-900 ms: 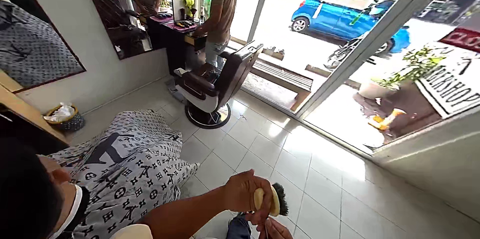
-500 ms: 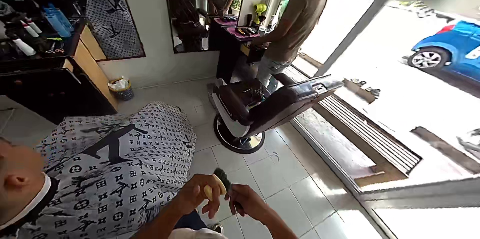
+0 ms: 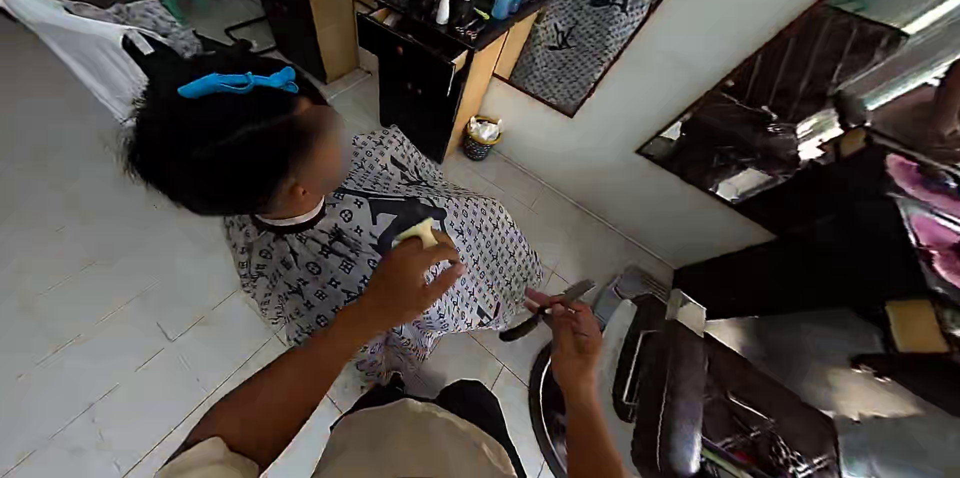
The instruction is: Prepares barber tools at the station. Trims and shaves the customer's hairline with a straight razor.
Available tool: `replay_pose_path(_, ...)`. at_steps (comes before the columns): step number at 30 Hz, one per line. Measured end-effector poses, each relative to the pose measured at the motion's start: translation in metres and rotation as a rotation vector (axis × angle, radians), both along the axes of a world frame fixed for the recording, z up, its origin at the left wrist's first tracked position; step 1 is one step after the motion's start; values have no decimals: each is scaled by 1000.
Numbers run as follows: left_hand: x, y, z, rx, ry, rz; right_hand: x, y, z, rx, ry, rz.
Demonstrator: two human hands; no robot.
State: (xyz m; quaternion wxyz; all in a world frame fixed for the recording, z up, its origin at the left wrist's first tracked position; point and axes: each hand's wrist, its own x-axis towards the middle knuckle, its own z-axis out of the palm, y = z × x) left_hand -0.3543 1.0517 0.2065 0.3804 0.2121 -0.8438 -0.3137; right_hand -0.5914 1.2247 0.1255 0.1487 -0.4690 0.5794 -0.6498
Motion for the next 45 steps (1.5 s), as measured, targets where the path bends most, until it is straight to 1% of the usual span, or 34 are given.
replay_pose_path(2, 21, -33, 18, -373, -105, 309, -34, -34, 9, 29, 314, -14)
replay_pose_path(3, 32, -47, 30, -477, -192, 448, -49, -53, 9, 24, 435, -1)
replay_pose_path(4, 43, -58, 43, -521, -288, 554, -60, -75, 6, 8, 469, 40)
replay_pose_path(5, 51, -70, 57, -535, -368, 634, -69, -98, 2, -13, 399, 104)
replay_pose_path(6, 56, -79, 72, -550, -421, 692, -72, -122, -2, -39, 229, 178)
replay_pose_path(8, 60, -94, 103, -551, -482, 744, -60, -166, -5, -74, -237, 333)
replay_pose_path(9, 60, -104, 120, -529, -535, 744, -48, -185, -3, -94, -432, 389)
replay_pose_path(10, 59, -115, 136, -497, -602, 739, -34, -200, 2, -104, -567, 439)
replay_pose_path(12, 51, -136, 159, -402, -790, 749, 0, -223, 10, -109, -711, 523)
replay_pose_path(14, 40, -159, 174, -301, -974, 763, 40, -242, 20, -87, -751, 578)
replay_pose_path(16, 30, -175, 177, -225, -1139, 779, 79, -255, 26, -27, -737, 607)
replay_pose_path(19, 19, -185, 177, -94, -1275, 782, 125, -271, 25, 15, -658, 598)
replay_pose_path(21, 12, -187, 178, -25, -1332, 790, 145, -279, 29, 44, -602, 571)
replay_pose_path(24, 7, -190, 176, -24, -1418, 807, 163, -288, 34, 100, -532, 511)
replay_pose_path(28, 3, -191, 176, -26, -1458, 801, 172, -291, 38, 98, -479, 436)
replay_pose_path(32, 3, -190, 178, -30, -1515, 789, 177, -291, 38, 74, -479, 434)
replay_pose_path(36, 3, -197, 176, -41, -1548, 772, 179, -290, 42, 90, -431, 404)
replay_pose_path(42, 3, -191, 175, -38, -1506, 769, 179, -290, 39, 99, -352, 380)
replay_pose_path(45, 3, -193, 174, -49, -1506, 777, 179, -288, 42, 106, -346, 384)
